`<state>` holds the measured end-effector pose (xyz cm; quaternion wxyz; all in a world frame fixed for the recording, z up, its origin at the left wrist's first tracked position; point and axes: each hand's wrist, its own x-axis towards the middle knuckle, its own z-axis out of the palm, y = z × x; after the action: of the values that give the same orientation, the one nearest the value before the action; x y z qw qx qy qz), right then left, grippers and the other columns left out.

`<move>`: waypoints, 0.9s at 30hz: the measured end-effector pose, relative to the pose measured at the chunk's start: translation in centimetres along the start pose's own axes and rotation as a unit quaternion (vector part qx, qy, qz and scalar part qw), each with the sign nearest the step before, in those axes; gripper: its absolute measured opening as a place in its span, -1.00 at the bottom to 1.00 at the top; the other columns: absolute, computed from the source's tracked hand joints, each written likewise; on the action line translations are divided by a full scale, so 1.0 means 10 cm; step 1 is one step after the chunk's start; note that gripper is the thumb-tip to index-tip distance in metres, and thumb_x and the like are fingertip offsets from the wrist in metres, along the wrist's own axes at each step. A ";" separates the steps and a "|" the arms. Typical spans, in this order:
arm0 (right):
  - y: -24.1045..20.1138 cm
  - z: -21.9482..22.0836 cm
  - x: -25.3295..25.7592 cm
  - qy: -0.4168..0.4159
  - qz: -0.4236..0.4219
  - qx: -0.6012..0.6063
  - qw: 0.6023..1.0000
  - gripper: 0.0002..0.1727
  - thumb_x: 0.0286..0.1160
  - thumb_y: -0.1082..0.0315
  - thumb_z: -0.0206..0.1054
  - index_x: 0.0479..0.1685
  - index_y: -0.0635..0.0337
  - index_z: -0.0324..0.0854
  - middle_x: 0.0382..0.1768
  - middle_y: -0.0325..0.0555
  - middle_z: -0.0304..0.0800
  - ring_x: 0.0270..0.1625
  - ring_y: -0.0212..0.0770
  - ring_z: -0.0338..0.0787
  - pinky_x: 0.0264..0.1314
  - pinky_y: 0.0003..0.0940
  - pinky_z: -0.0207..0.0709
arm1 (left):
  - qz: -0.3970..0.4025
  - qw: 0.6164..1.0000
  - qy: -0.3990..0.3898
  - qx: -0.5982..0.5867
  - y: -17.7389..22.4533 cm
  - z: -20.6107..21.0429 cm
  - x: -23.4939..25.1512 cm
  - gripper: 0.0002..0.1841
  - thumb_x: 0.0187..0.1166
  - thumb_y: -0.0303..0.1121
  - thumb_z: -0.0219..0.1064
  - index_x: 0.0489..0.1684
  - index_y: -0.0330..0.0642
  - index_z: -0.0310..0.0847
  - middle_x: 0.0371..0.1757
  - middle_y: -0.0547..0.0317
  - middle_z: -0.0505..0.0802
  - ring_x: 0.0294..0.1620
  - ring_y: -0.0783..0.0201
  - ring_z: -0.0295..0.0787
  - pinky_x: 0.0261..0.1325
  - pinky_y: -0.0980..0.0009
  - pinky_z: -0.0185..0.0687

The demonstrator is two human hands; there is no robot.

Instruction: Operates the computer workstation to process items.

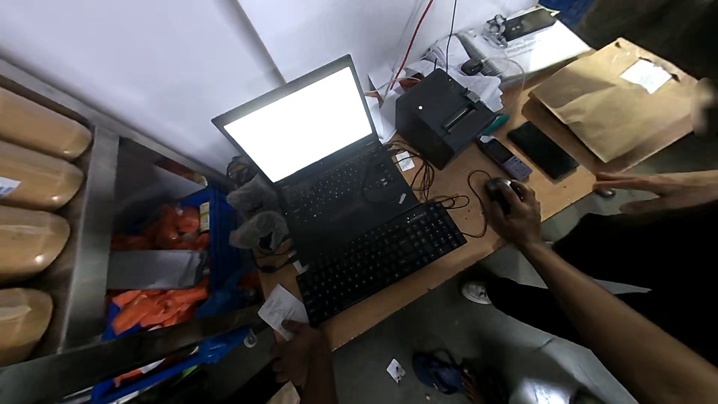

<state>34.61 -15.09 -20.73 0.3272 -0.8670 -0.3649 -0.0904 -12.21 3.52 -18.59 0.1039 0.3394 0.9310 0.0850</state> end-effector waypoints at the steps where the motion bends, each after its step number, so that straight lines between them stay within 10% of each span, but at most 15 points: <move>1: 0.00 0.00 0.00 0.000 -0.002 0.000 1.000 -0.48 0.53 0.18 0.29 0.50 0.05 0.61 0.56 0.31 0.46 0.49 0.41 0.55 0.33 0.44 0.44 | 0.002 1.000 -0.003 -0.005 0.00 -0.01 0.00 -0.19 0.80 0.25 -0.15 0.68 -0.35 0.33 0.57 -0.42 0.58 0.61 -0.37 0.47 0.56 -0.28 0.37; 27: 0.05 0.05 0.00 0.014 -0.031 -0.014 0.999 -0.52 0.59 0.13 0.24 0.44 0.08 0.65 0.55 0.35 0.48 0.47 0.43 0.57 0.25 0.45 0.46 | 0.008 1.000 -0.011 -0.004 0.00 -0.04 -0.01 -0.18 0.82 0.23 -0.21 0.69 -0.40 0.29 0.59 -0.44 0.55 0.63 -0.37 0.44 0.59 -0.26 0.37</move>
<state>34.94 -15.01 -21.34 0.3174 -0.8582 -0.3859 -0.1175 -12.19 3.41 -18.19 0.1146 0.3469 0.9269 0.0861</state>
